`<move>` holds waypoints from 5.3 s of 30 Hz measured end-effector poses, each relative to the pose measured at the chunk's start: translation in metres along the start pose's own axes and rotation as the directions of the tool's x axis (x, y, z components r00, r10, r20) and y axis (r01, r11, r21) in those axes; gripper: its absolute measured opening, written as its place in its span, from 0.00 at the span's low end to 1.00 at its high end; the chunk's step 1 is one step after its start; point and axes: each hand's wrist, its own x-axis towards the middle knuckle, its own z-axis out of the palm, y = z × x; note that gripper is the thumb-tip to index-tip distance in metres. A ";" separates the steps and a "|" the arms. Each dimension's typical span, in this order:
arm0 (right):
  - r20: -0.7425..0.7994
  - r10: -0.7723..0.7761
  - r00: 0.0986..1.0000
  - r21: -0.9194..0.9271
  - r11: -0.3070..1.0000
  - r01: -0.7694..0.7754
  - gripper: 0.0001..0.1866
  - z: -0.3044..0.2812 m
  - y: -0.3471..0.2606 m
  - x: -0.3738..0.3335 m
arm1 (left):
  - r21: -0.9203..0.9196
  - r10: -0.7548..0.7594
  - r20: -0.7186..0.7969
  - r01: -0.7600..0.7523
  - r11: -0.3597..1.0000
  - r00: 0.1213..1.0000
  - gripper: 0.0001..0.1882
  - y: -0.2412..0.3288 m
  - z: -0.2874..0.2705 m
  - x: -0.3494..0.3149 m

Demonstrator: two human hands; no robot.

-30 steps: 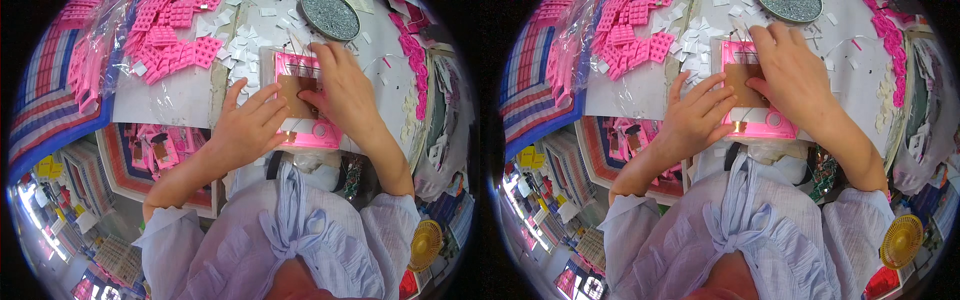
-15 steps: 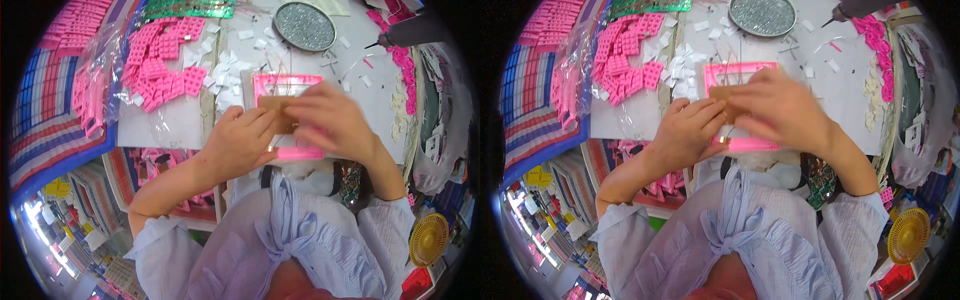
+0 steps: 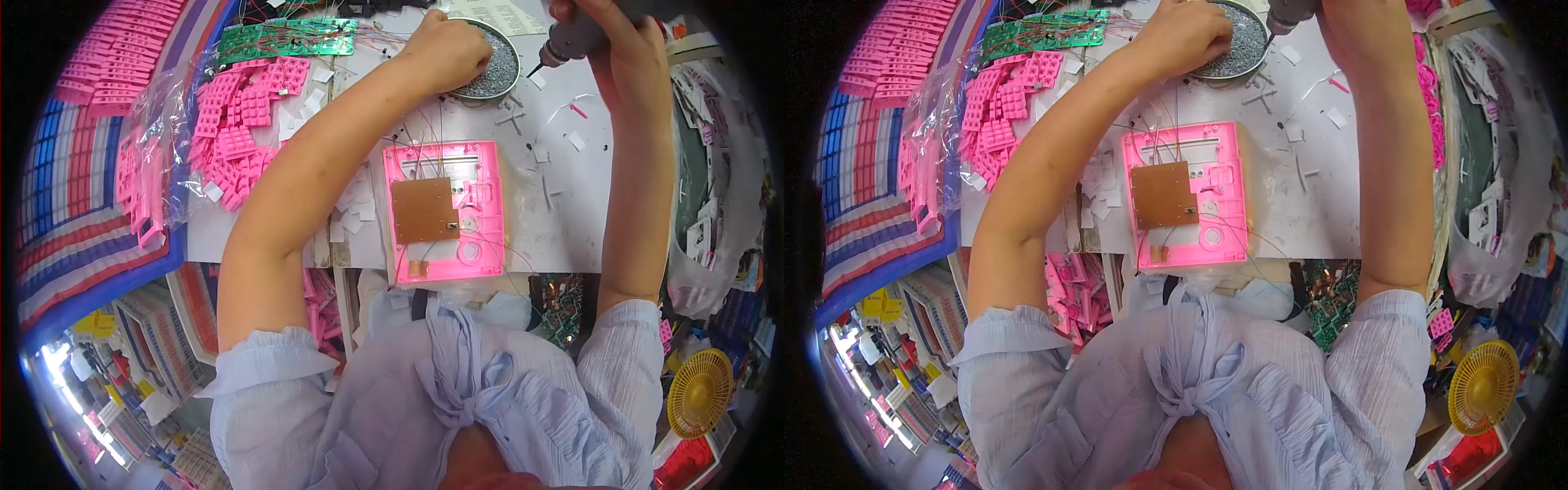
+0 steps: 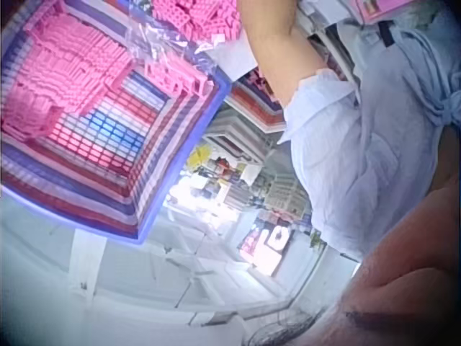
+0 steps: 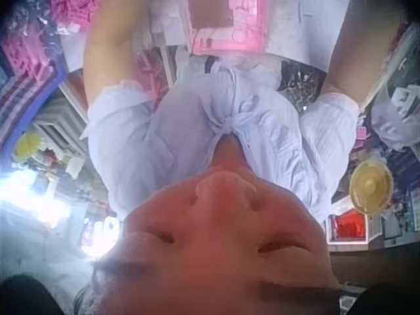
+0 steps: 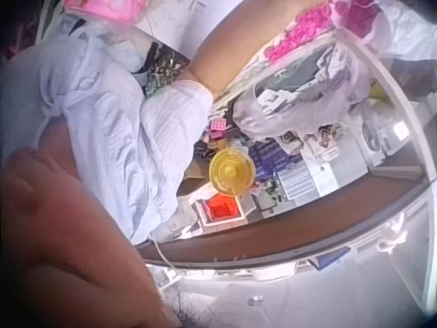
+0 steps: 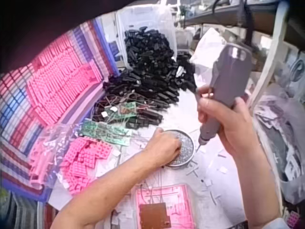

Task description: Assembling a pink plastic toy piggy bank, installing a circuit board and various components using an electric screwdriver.

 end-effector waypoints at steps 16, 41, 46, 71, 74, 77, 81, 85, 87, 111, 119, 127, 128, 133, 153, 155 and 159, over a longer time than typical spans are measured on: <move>0.325 0.144 0.935 0.158 0.966 -0.204 0.20 0.005 0.001 -0.056 | -0.467 -0.264 -0.164 0.161 0.870 0.951 0.10 0.065 -0.102 -0.100; 0.278 0.093 0.956 0.409 0.889 -0.205 0.16 0.092 -0.028 -0.129 | -0.637 -0.489 -0.124 0.309 0.706 0.863 0.09 0.161 -0.096 -0.197; 0.269 0.093 0.959 0.386 0.902 -0.195 0.16 0.095 -0.024 -0.132 | -0.559 -0.434 -0.127 0.297 0.774 0.892 0.08 0.158 -0.095 -0.197; 0.356 0.026 0.934 0.081 0.995 -0.058 0.11 0.086 0.029 -0.123 | -0.428 -0.483 -0.097 0.402 0.809 0.870 0.06 0.166 -0.082 -0.210; 0.332 -0.076 0.940 0.436 0.896 -0.082 0.12 0.091 0.009 -0.116 | -0.469 -0.508 -0.129 0.399 0.788 0.852 0.06 0.160 -0.078 -0.206; 0.357 -0.080 0.931 0.476 0.873 -0.108 0.16 0.095 -0.003 -0.119 | -0.541 -0.519 -0.152 0.369 0.756 0.841 0.06 0.163 -0.079 -0.202; 0.323 -0.008 0.946 0.399 0.908 -0.129 0.18 0.094 -0.009 -0.123 | -0.571 -0.485 -0.195 0.303 0.763 0.853 0.07 0.160 -0.078 -0.197; 0.316 -0.027 0.948 0.394 0.913 -0.105 0.16 0.084 -0.012 -0.124 | -0.502 -0.402 -0.292 0.218 0.837 0.868 0.08 0.156 -0.077 -0.185; 0.329 -0.043 0.943 0.396 0.913 -0.097 0.15 0.075 -0.012 -0.124 | -0.494 -0.354 -0.275 0.185 0.850 0.894 0.09 0.151 -0.081 -0.175; 0.389 0.136 0.911 0.234 0.942 -0.240 0.16 0.089 0.011 -0.154 | -0.313 -0.449 -0.152 0.388 0.867 0.880 0.12 0.028 -0.044 -0.049; 0.451 0.093 0.887 0.168 0.968 -0.187 0.14 0.107 0.013 -0.155 | -0.567 -0.492 -0.116 0.349 0.746 0.863 0.08 0.083 -0.104 -0.174; 0.530 0.004 0.848 0.081 0.995 -0.055 0.12 0.106 0.019 -0.150 | -0.552 -0.455 -0.193 0.287 0.783 0.869 0.07 0.141 -0.089 -0.224; 0.512 -0.009 0.859 0.136 0.988 -0.071 0.12 0.102 0.016 -0.144 | -0.553 -0.457 -0.215 0.278 0.785 0.863 0.07 0.146 -0.085 -0.225; 0.343 -0.066 0.937 0.245 0.969 -0.022 0.13 0.073 0.005 -0.130 | -0.486 -0.403 -0.201 0.266 0.833 0.893 0.11 0.157 -0.076 -0.229; 0.356 -0.060 0.932 0.412 0.906 -0.099 0.13 0.082 -0.017 -0.129 | -0.593 -0.332 -0.401 0.034 0.804 0.854 0.15 0.162 -0.078 -0.189; 0.345 -0.021 0.938 0.402 0.907 -0.127 0.13 0.088 -0.023 -0.129 | -0.693 -0.398 -0.401 0.011 0.721 0.825 0.14 0.163 -0.078 -0.198; 0.404 -0.075 0.912 0.424 0.898 -0.114 0.14 0.095 -0.028 -0.119 | -0.825 -0.486 -0.380 -0.051 0.562 0.787 0.12 0.159 -0.079 -0.215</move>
